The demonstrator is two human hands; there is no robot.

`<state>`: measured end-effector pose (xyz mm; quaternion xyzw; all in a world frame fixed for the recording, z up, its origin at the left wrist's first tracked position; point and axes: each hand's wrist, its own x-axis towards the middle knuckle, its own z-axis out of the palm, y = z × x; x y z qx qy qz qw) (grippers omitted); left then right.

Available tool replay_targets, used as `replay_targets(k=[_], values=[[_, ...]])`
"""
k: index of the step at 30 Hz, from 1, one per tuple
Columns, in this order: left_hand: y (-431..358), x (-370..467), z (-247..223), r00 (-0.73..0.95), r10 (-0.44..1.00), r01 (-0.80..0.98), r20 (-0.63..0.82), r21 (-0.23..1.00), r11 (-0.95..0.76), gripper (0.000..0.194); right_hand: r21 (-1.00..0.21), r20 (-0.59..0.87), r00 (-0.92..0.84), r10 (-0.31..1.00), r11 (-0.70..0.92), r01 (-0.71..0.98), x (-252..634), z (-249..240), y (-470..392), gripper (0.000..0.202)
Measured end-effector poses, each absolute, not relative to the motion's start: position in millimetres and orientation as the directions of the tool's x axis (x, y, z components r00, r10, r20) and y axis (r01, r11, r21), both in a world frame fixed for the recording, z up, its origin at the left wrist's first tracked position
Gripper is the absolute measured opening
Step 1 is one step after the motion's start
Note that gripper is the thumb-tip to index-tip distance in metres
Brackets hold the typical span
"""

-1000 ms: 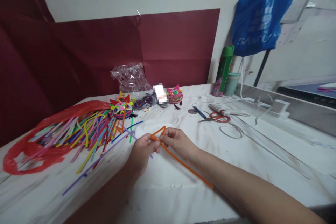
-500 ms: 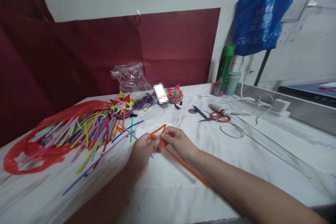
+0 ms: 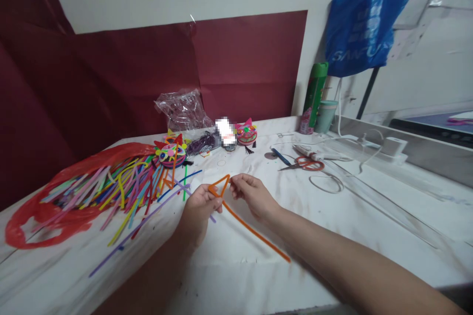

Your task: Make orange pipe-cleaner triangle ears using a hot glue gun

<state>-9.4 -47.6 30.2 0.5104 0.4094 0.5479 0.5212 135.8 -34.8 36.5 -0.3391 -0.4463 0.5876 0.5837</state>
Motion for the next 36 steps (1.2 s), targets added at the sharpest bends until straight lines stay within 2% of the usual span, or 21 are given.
replay_targets(k=[7,10,13,16,23,31,36], values=[[-51.2,-6.4,29.3,0.126,0.982,0.047,0.139,0.988,-0.146,0.034,-0.948,0.128,-0.178,0.976,0.068,-0.31,135.5,36.8,-37.6,0.03],[-52.7,-5.3,30.1,0.158,0.976,0.041,0.149,0.987,-0.158,0.036,-0.956,0.153,-0.186,0.971,0.098,-0.275,134.2,33.3,-38.3,0.026],[-55.0,-3.0,31.8,0.177,0.975,0.034,0.132,0.99,-0.14,0.033,-0.96,0.181,-0.115,0.977,0.15,-0.238,133.9,31.3,-38.6,0.024],[-56.3,-1.8,31.8,0.184,0.975,0.027,0.125,0.991,-0.132,0.032,-0.964,0.169,-0.11,0.979,0.142,-0.223,134.2,32.4,-39.4,0.025],[-51.2,-8.2,26.4,0.152,0.98,-0.038,0.127,0.992,-0.123,0.034,-0.935,0.181,-0.168,0.969,0.117,-0.334,134.5,36.4,-38.2,0.036],[-53.3,-4.5,29.3,0.166,0.977,-0.024,0.131,0.991,-0.129,0.032,-0.942,0.21,-0.104,0.972,0.172,-0.287,134.3,35.6,-40.0,0.022],[-56.2,0.2,32.2,0.16,0.978,-0.019,0.136,0.991,-0.134,0.028,-0.911,0.177,-0.117,0.977,0.118,-0.394,131.5,36.2,-43.4,0.011]])
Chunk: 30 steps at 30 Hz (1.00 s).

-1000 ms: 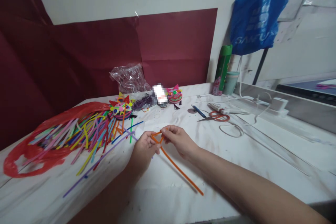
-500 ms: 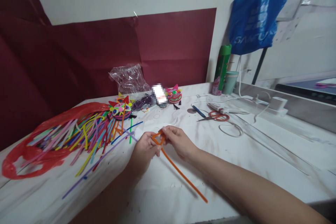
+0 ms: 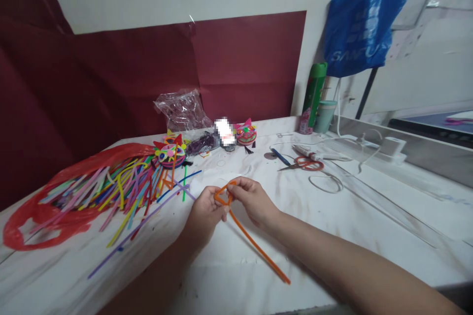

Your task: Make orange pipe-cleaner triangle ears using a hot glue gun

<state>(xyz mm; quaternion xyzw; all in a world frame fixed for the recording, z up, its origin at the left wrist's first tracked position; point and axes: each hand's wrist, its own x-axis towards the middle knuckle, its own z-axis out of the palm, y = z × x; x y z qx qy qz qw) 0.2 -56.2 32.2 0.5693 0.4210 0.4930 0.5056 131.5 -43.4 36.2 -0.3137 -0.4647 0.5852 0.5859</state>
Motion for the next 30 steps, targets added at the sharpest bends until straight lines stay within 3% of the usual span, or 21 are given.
replay_targets(k=[8,15,21,27,30], values=[[-59.4,1.6,35.1,0.181,0.974,-0.024,0.134,0.991,-0.132,0.026,-0.905,0.152,-0.104,0.983,0.096,-0.415,129.4,33.9,-43.6,0.014],[-52.2,-6.8,29.7,0.092,0.982,-0.058,0.164,0.986,-0.159,0.025,-0.873,0.127,-0.11,0.986,0.058,-0.485,135.0,33.2,-35.4,0.026],[-39.6,-13.1,26.5,0.005,0.988,-0.15,0.157,0.977,-0.154,0.029,-0.925,0.057,-0.2,0.978,-0.023,-0.378,133.7,30.8,-33.3,0.032],[-37.1,-16.4,30.7,0.044,0.986,-0.081,0.159,0.985,-0.155,0.034,-0.977,0.066,-0.29,0.955,0.003,-0.214,125.6,22.5,-33.3,0.021],[-39.2,-15.7,31.5,0.077,0.986,-0.024,0.149,0.989,-0.148,0.034,-0.973,0.095,-0.266,0.959,0.033,-0.226,122.5,16.5,-30.3,0.015]])
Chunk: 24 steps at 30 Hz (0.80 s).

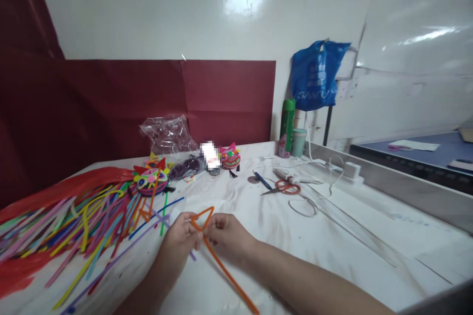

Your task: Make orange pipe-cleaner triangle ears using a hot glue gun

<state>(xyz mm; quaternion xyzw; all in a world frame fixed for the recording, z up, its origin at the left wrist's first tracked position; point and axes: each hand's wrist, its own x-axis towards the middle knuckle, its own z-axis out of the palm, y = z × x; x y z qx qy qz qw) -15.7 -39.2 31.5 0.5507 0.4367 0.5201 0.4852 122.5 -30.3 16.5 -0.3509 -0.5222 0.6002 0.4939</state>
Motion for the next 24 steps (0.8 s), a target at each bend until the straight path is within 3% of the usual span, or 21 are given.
replay_targets(k=[10,16,24], values=[[-28.1,-18.6,14.2,0.123,0.977,0.001,0.175,0.984,-0.177,0.028,-0.946,0.178,-0.317,0.931,0.074,-0.315,116.3,9.7,-30.5,0.004],[-30.3,-19.8,21.2,0.202,0.968,0.005,0.151,0.988,-0.156,0.033,-0.93,0.179,-0.336,0.925,0.047,-0.366,116.7,16.0,-35.5,0.009],[-31.7,-17.5,8.5,0.118,0.98,0.044,0.157,0.986,-0.164,0.037,-0.946,0.159,-0.376,0.913,0.032,-0.322,113.3,7.8,-34.6,0.022]])
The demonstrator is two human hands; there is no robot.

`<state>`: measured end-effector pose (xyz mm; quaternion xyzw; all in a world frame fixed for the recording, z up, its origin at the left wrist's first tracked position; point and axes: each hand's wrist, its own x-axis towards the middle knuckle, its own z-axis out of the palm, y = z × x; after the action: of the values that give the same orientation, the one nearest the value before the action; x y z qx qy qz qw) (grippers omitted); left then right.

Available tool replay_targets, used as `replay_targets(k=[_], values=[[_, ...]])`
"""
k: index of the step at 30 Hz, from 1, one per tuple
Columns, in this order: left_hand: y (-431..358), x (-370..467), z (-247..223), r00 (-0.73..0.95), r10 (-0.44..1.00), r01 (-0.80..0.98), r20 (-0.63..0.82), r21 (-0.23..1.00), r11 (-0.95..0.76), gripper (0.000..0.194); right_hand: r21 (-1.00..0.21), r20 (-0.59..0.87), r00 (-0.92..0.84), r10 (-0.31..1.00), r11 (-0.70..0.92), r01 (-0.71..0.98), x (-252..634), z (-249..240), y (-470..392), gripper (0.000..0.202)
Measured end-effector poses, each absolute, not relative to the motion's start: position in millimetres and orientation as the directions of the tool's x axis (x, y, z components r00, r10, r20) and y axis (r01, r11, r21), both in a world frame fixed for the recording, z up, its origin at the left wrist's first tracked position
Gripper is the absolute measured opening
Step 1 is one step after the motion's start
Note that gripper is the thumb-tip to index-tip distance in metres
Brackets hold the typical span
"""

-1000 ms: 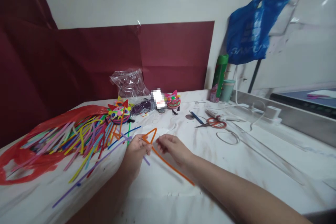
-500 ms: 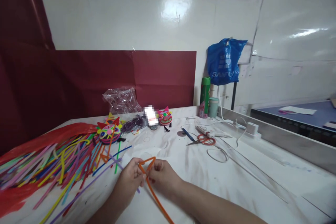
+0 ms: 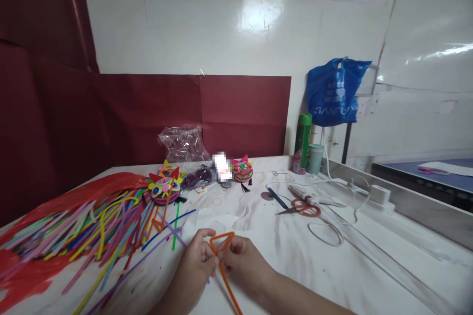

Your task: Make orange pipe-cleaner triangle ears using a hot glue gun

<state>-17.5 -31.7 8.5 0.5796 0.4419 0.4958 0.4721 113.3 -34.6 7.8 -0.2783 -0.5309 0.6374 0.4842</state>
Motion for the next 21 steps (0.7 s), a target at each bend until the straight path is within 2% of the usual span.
replay_targets(k=[5,14,16,19,21], values=[[-32.1,-17.0,7.8,0.169,0.974,0.001,0.149,0.988,-0.152,0.04,-0.903,0.184,-0.382,0.906,0.002,-0.43,113.3,10.9,-35.6,0.022],[-29.1,-14.6,-0.4,0.124,0.988,0.003,0.092,0.996,-0.093,0.042,-0.864,0.105,-0.353,0.93,-0.091,-0.496,109.3,13.7,-36.8,0.025],[-30.4,-11.5,2.7,0.113,0.991,-0.016,0.065,0.998,-0.064,0.038,-0.855,0.113,-0.335,0.935,-0.08,-0.513,109.3,8.8,-34.3,0.023],[-33.4,-6.9,9.8,0.14,0.99,0.0,-0.002,1.0,0.002,0.02,-0.85,0.117,-0.305,0.945,-0.064,-0.524,110.1,4.5,-31.1,0.022],[-35.9,-5.1,13.4,0.159,0.987,0.044,-0.02,0.999,0.013,0.02,-0.854,0.094,-0.273,0.957,-0.063,-0.516,110.9,4.8,-30.4,0.023]])
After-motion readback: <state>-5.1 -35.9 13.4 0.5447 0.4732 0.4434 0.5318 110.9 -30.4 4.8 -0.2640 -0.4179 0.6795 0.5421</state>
